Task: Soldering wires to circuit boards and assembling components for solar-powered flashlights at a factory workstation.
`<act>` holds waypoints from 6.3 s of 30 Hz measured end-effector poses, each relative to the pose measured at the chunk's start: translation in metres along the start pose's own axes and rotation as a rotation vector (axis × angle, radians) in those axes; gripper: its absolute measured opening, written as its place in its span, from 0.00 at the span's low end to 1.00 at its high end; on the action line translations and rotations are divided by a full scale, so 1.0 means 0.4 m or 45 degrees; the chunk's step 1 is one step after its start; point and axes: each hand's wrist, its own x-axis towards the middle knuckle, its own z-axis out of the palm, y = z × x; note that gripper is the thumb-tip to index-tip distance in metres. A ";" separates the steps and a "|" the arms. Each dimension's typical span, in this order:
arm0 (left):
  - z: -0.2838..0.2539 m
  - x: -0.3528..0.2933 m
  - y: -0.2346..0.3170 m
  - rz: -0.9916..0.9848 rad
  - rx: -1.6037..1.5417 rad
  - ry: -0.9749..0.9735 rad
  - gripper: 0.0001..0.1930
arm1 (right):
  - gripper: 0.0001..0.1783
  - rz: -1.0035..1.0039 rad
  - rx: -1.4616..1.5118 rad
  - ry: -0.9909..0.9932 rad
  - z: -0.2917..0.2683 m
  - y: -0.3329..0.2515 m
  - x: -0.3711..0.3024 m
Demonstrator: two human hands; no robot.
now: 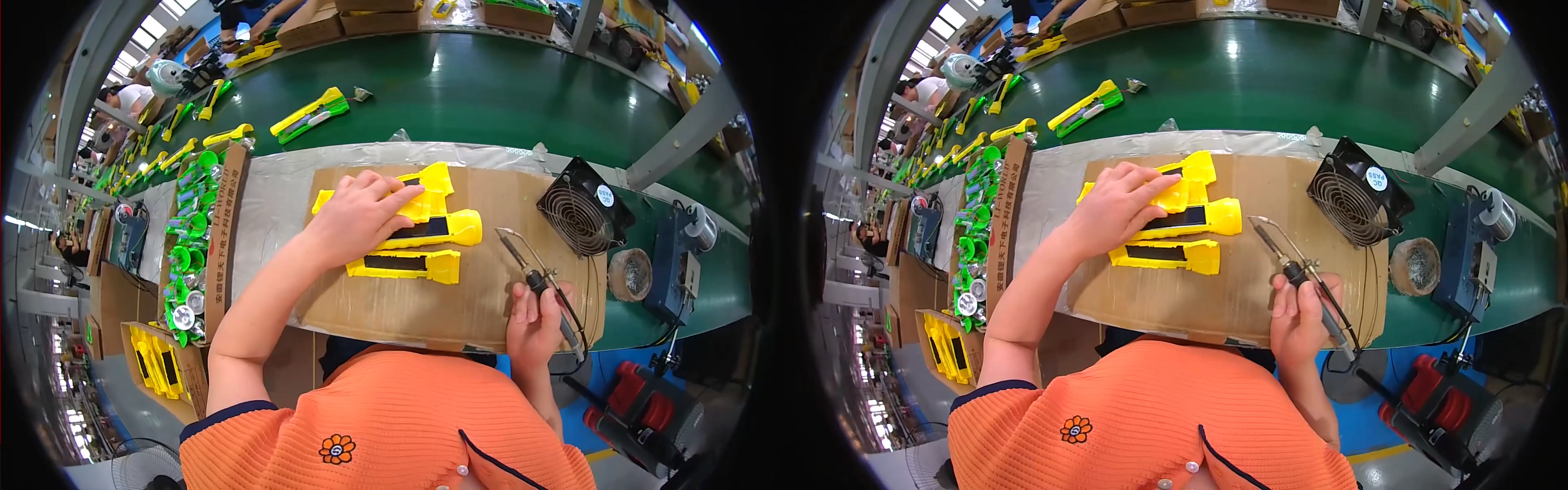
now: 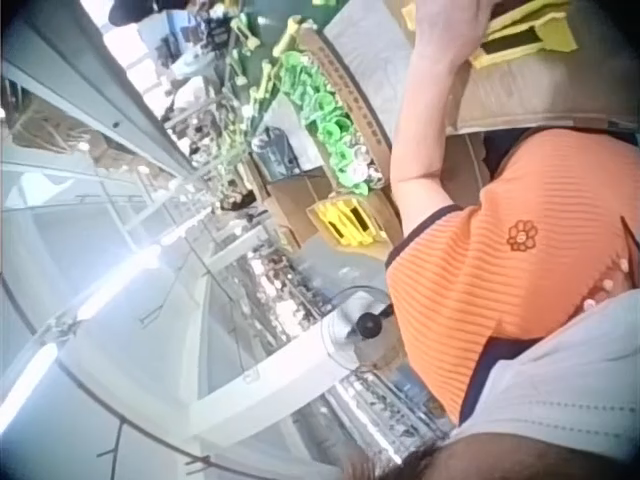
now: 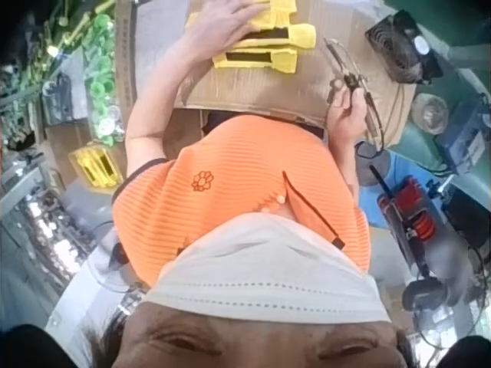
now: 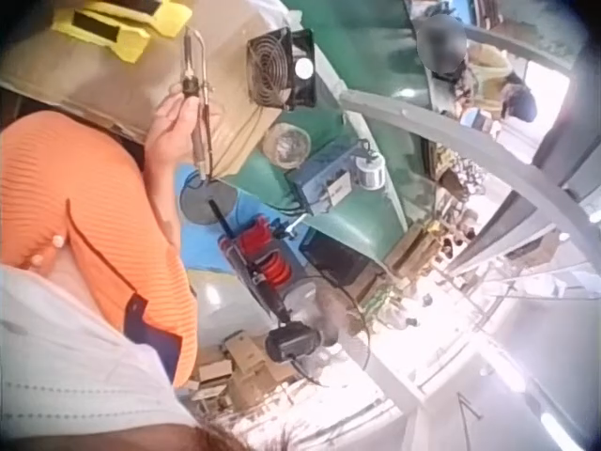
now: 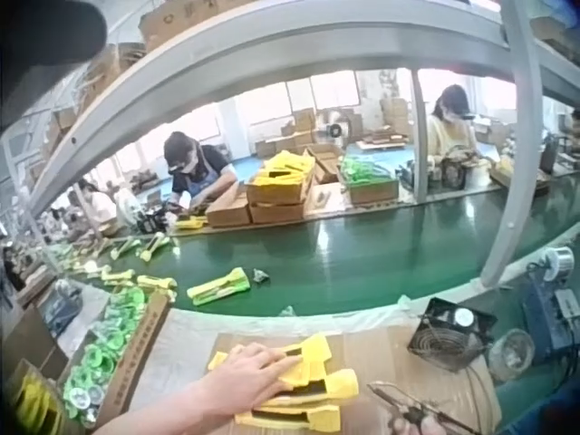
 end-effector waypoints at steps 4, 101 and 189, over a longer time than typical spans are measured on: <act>0.011 0.068 -0.123 -0.078 -0.048 0.494 0.20 | 0.05 0.050 -0.093 -0.123 -0.001 -0.001 0.011; 0.005 -0.390 0.044 -0.169 -0.068 0.276 0.18 | 0.04 0.300 -0.152 -0.179 0.126 0.079 -0.063; -0.007 -0.255 0.110 -0.167 -0.378 -0.074 0.06 | 0.12 0.762 -0.750 -0.443 0.148 0.000 -0.082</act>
